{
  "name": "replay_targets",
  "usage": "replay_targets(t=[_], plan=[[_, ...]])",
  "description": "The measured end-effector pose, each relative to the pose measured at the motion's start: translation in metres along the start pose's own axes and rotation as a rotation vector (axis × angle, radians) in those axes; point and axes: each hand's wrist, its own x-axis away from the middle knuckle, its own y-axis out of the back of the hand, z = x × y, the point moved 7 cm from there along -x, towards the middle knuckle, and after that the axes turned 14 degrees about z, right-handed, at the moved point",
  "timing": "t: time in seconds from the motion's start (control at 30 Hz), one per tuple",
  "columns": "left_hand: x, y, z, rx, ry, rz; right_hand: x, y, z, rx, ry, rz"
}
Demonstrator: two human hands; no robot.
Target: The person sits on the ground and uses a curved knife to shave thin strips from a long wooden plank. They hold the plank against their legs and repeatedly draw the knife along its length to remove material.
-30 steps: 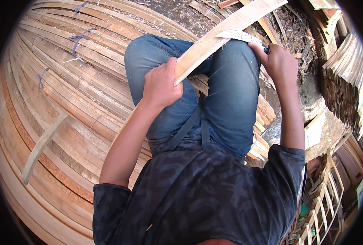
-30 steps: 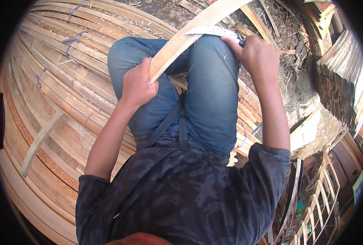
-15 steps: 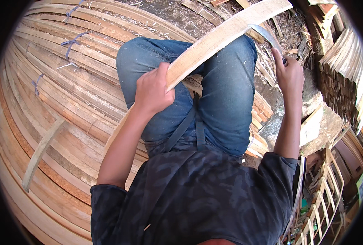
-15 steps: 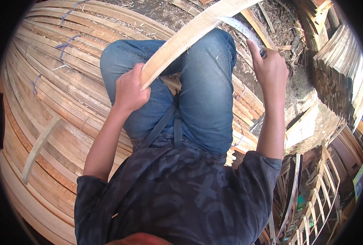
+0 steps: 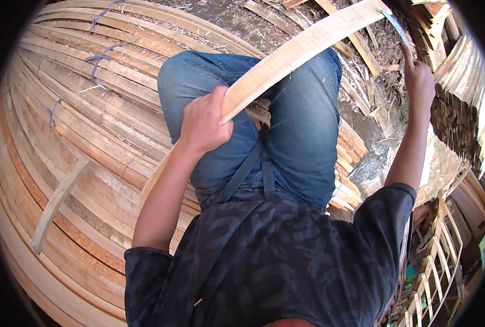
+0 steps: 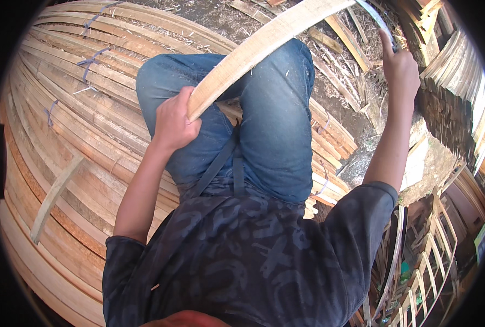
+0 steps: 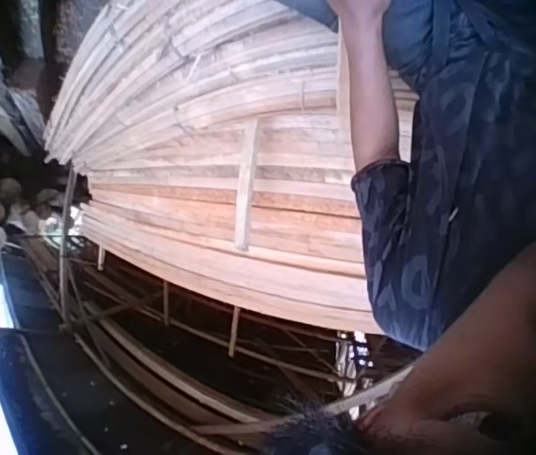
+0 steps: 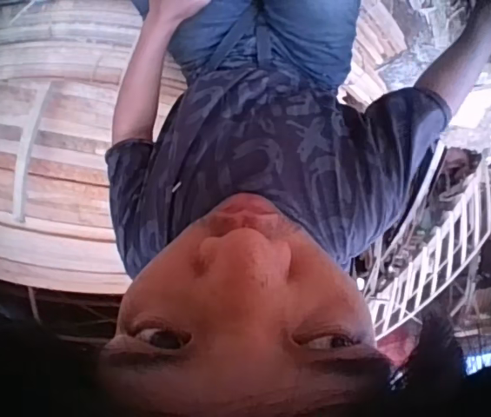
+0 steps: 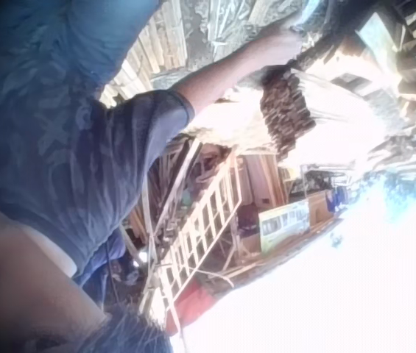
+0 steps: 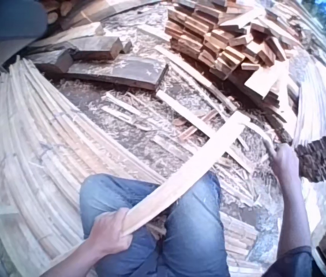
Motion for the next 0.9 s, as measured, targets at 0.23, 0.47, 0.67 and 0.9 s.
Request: replay_targets(t=[0.23,0.47,0.67,0.9], plan=[[-0.001,-0.001,0.000,-0.021,-0.005,-0.007,0.015,-0.022,-0.076,-0.219,-0.115,0.060],[-0.001,-0.003,0.001,0.014,-0.024,-0.018,0.088,-0.027,0.070,-0.105,0.287,0.118],[-0.003,0.001,-0.002,0.019,-0.050,-0.046,0.002,-0.003,0.026,0.025,0.206,0.054],[0.002,-0.002,0.000,-0.011,-0.029,-0.053,-0.062,-0.011,-0.046,0.010,-0.033,0.009]])
